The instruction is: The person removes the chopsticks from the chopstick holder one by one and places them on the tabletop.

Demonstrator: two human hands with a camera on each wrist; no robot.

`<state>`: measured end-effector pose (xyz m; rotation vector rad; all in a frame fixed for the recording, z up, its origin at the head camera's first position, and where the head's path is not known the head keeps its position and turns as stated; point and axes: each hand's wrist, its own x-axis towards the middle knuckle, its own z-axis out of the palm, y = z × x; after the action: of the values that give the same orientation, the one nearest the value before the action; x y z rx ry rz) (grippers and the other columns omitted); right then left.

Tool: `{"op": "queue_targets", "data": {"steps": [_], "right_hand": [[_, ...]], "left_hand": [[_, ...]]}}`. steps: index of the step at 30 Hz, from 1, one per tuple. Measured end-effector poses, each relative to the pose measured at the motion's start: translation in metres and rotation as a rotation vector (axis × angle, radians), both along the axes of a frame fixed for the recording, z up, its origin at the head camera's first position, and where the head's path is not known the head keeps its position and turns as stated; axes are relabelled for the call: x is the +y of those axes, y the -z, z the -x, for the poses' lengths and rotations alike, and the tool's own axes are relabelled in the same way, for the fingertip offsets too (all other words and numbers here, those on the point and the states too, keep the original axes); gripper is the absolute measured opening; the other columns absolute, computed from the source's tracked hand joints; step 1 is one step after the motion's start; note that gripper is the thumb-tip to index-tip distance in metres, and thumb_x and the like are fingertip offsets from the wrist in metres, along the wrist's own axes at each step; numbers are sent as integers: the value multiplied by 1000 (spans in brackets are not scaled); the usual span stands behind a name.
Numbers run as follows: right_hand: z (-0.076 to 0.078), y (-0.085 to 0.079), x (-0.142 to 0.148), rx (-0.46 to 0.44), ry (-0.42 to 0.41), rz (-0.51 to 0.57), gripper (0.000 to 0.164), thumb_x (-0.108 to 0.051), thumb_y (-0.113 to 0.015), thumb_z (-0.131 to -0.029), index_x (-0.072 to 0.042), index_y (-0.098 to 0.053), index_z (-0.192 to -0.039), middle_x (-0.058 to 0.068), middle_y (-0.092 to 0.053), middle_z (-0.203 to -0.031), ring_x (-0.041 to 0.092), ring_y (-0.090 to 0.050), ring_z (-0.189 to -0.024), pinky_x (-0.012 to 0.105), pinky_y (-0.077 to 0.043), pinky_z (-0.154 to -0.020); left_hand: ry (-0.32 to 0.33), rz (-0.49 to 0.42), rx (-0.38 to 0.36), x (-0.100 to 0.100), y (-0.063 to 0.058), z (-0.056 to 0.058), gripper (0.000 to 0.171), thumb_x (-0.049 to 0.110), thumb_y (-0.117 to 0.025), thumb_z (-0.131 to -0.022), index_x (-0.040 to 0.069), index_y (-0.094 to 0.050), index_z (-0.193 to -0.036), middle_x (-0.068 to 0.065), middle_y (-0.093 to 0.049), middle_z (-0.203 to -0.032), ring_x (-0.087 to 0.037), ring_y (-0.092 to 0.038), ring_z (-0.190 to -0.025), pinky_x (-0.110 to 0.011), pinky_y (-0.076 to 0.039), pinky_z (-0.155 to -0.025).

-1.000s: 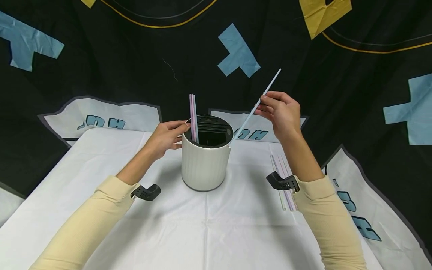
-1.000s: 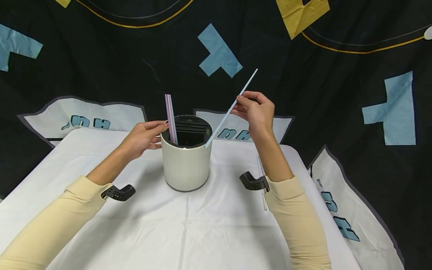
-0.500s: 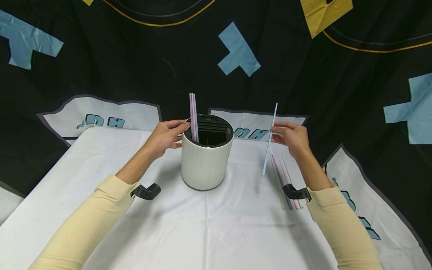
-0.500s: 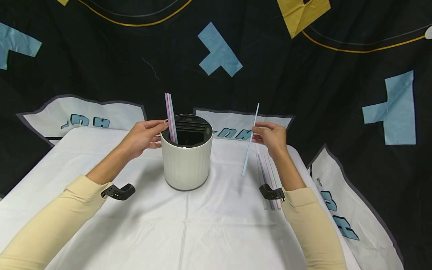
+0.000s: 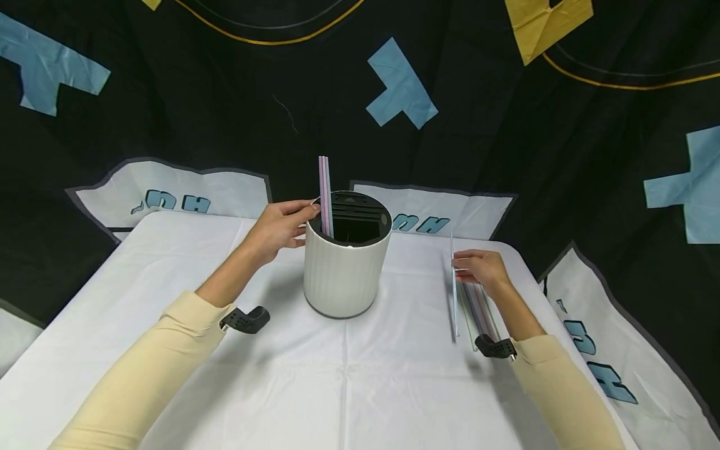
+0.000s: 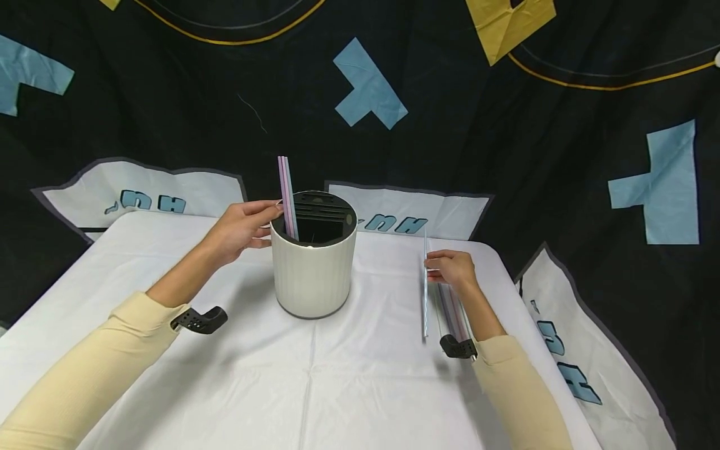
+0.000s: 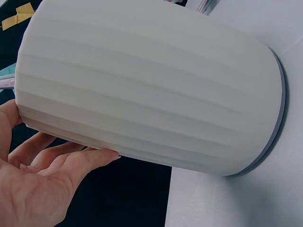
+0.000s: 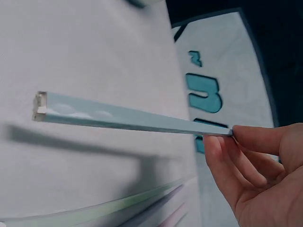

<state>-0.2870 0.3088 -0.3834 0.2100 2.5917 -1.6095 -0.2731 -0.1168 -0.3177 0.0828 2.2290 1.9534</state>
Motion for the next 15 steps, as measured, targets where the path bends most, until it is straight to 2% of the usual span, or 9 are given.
{"op": "queue_targets", "data": {"steps": [10, 15], "right_hand": [[-2, 23, 7, -74, 24, -1, 43, -10, -64, -99, 12, -56, -136, 16, -71, -107, 12, -71, -76, 27, -63, -73], [-1, 34, 12, -97, 37, -2, 43, -8, -65, -98, 12, -57, -134, 9, -72, -96, 11, -69, -71, 27, -63, -70]], "left_hand": [[-12, 11, -2, 0, 2, 0, 55, 34, -60, -103, 12, -48, -151, -10, -48, -155, -36, -51, -139, -50, -52, -105], [-8, 17, -3, 0, 2, 1, 55, 35, -60, -103, 12, -48, -151, -10, -49, -155, -37, -50, -139, -50, -52, -105]]}}
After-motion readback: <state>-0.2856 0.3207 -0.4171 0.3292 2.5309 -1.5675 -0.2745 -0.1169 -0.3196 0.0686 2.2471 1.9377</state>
